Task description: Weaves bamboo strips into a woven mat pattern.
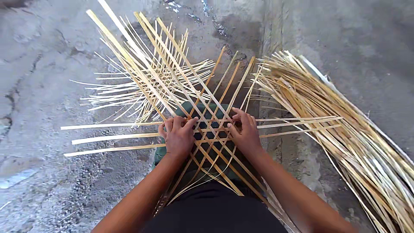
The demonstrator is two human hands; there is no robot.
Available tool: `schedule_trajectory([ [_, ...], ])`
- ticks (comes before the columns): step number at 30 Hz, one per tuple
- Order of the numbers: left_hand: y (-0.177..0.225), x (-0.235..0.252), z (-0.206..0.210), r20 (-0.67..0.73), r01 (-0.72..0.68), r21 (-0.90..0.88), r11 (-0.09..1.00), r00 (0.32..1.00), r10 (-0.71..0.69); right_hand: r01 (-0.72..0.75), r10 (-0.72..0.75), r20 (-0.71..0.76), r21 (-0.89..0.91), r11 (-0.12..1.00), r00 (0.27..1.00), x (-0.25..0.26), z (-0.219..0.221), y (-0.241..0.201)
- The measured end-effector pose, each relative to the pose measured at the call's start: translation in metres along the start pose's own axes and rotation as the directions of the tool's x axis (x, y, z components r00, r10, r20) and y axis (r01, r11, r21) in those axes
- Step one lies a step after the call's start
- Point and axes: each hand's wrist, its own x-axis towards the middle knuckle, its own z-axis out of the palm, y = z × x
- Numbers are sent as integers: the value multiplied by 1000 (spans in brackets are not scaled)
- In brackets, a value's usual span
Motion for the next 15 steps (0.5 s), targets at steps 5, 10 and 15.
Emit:
schedule_trajectory([
  [5,-2,-5,1,-26,5,17,1000,1000,-5,30,-33,-96,-35,999,995,4,14,6],
  [10,-3,-10,2,-29,-1,15,1000,1000,1,29,-33,-157,-30,999,987,-3,29,12],
  [15,1,1,-12,-102,-5,-13,1000,995,4,78,-80,-165,-17,997,983,5,15,-8],
])
